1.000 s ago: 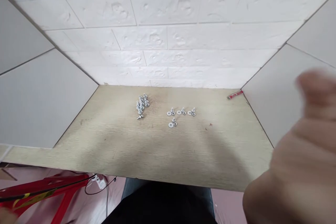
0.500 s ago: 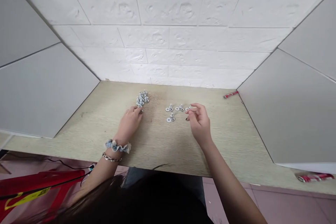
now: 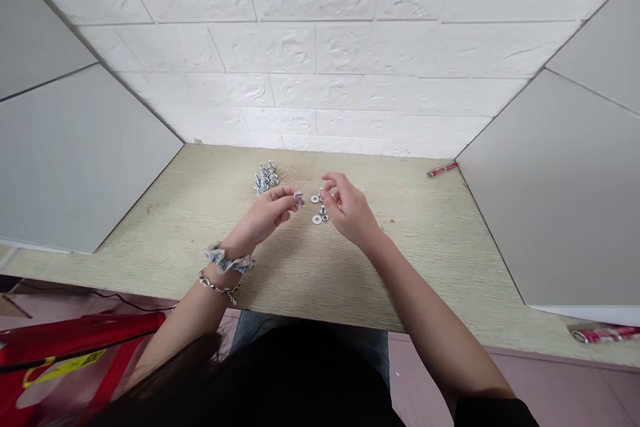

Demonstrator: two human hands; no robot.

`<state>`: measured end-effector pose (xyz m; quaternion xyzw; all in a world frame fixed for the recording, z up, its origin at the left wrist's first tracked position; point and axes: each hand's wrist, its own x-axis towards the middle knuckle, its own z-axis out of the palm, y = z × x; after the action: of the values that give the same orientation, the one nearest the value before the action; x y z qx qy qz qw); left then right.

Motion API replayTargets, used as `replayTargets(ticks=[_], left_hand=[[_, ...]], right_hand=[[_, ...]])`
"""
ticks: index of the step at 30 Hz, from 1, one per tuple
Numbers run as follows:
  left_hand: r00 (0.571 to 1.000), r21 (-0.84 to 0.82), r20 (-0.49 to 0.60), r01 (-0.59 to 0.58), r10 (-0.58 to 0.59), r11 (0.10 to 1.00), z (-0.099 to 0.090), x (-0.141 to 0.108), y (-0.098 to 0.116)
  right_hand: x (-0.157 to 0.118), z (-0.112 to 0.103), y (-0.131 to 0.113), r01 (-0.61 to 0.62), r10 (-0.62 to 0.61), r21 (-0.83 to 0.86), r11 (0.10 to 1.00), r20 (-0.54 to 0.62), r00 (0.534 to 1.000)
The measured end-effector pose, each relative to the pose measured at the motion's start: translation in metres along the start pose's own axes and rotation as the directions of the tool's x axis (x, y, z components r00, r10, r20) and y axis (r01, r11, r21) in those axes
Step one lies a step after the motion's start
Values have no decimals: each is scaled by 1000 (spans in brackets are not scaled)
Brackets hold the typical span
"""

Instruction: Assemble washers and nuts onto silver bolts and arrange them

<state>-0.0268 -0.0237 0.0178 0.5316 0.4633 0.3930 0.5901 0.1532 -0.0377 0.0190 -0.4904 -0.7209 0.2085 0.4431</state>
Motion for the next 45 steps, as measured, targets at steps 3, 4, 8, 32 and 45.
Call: replayTargets(ticks=[3, 4, 8, 32, 45], left_hand=[[993, -455, 117, 81, -31, 887, 30, 16, 11], [988, -520, 147, 113, -41, 847, 38, 21, 12], [983, -599, 168, 164, -77, 784, 55, 31, 4], [972, 109, 100, -223, 213, 969, 47, 25, -14], [824, 454, 178, -553, 538, 698, 51, 24, -22]], right_hand=[[-1, 1, 5, -47, 46, -78, 996, -13, 999], [-2, 1, 8, -76, 74, -92, 993, -31, 997], [-3, -2, 21, -130, 119, -140, 982, -80, 990], [-8, 4, 30, -19, 11, -183, 983, -44, 999], [-6, 9, 29, -384, 398, 309, 870, 21, 917]])
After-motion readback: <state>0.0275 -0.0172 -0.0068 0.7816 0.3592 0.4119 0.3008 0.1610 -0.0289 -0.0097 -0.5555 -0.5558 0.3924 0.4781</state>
